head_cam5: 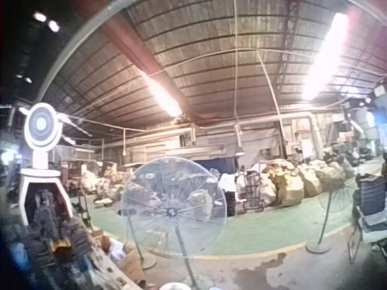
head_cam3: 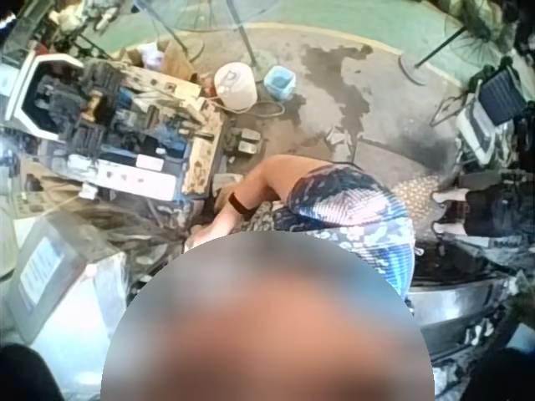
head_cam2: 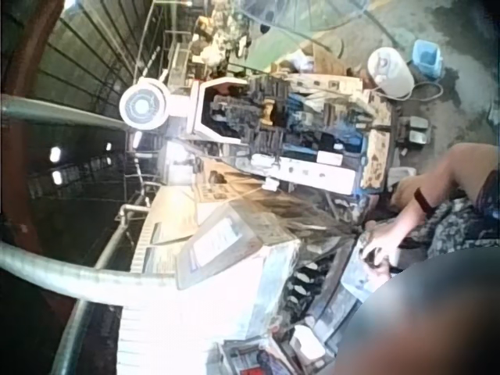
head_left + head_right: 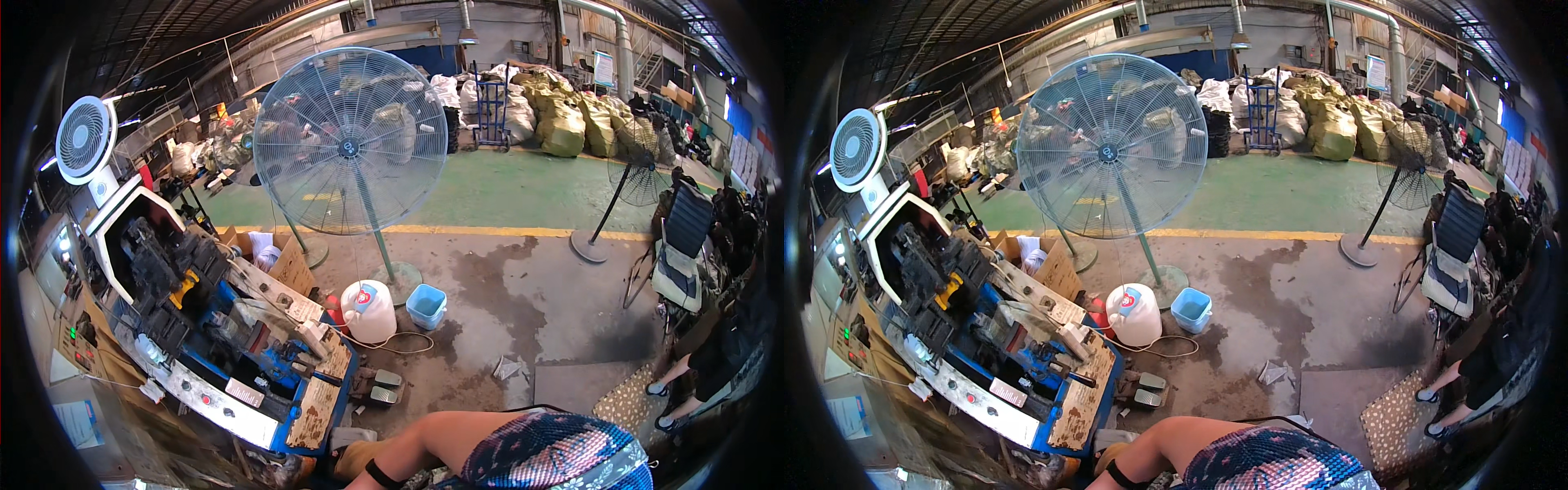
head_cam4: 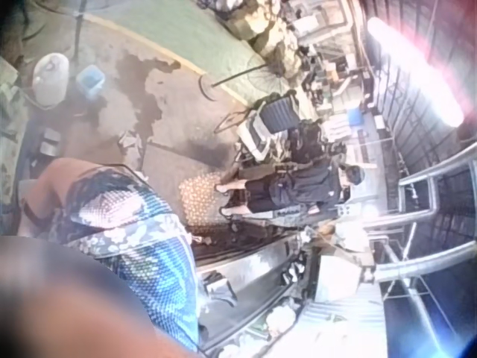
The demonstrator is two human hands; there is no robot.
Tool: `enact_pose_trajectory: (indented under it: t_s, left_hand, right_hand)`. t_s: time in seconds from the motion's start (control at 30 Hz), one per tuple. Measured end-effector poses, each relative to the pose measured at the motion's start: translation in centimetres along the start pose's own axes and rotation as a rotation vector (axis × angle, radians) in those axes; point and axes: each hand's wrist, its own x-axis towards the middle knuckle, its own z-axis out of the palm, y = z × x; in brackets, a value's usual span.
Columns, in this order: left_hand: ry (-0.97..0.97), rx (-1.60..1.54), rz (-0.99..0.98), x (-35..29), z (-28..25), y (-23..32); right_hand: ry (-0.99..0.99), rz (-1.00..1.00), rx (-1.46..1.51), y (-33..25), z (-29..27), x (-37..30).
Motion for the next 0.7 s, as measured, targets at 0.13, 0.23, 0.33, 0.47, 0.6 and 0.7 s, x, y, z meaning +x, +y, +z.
enact_pose_trajectory:
  t_s: [0.13, 0.23, 0.33, 0.47, 0.6, 0.7]
  left_hand:
    - [-0.097, -0.494, -0.033, 1.5, -0.9, -1.8]
    - [-0.102, -0.278, 0.033, 3.3, -1.7, -1.5]
    - [-0.064, 0.07, 0.121, 3.5, -3.2, -0.7]
    - [0.097, -0.076, -0.054, 1.0, 1.0, 3.4]
    - [-0.016, -0.097, -0.012, 1.9, 3.4, 6.6]
    - [-0.042, -0.128, 0.008, 1.9, 2.8, 6.9]
  right_hand:
    - [0.021, 0.094, 0.144, 0.5, -0.4, -1.2]
    - [0.041, 0.163, 0.231, -2.1, -2.3, -6.7]
    - [0.047, 0.218, 0.339, -0.5, -0.8, -5.9]
    - [0.03, 0.323, 0.515, -2.4, -3.2, -8.3]
    - [0.038, 0.407, 0.68, -0.4, -3.4, -3.4]
    - [-0.017, 0.496, 0.809, -2.5, -3.9, -6.4]
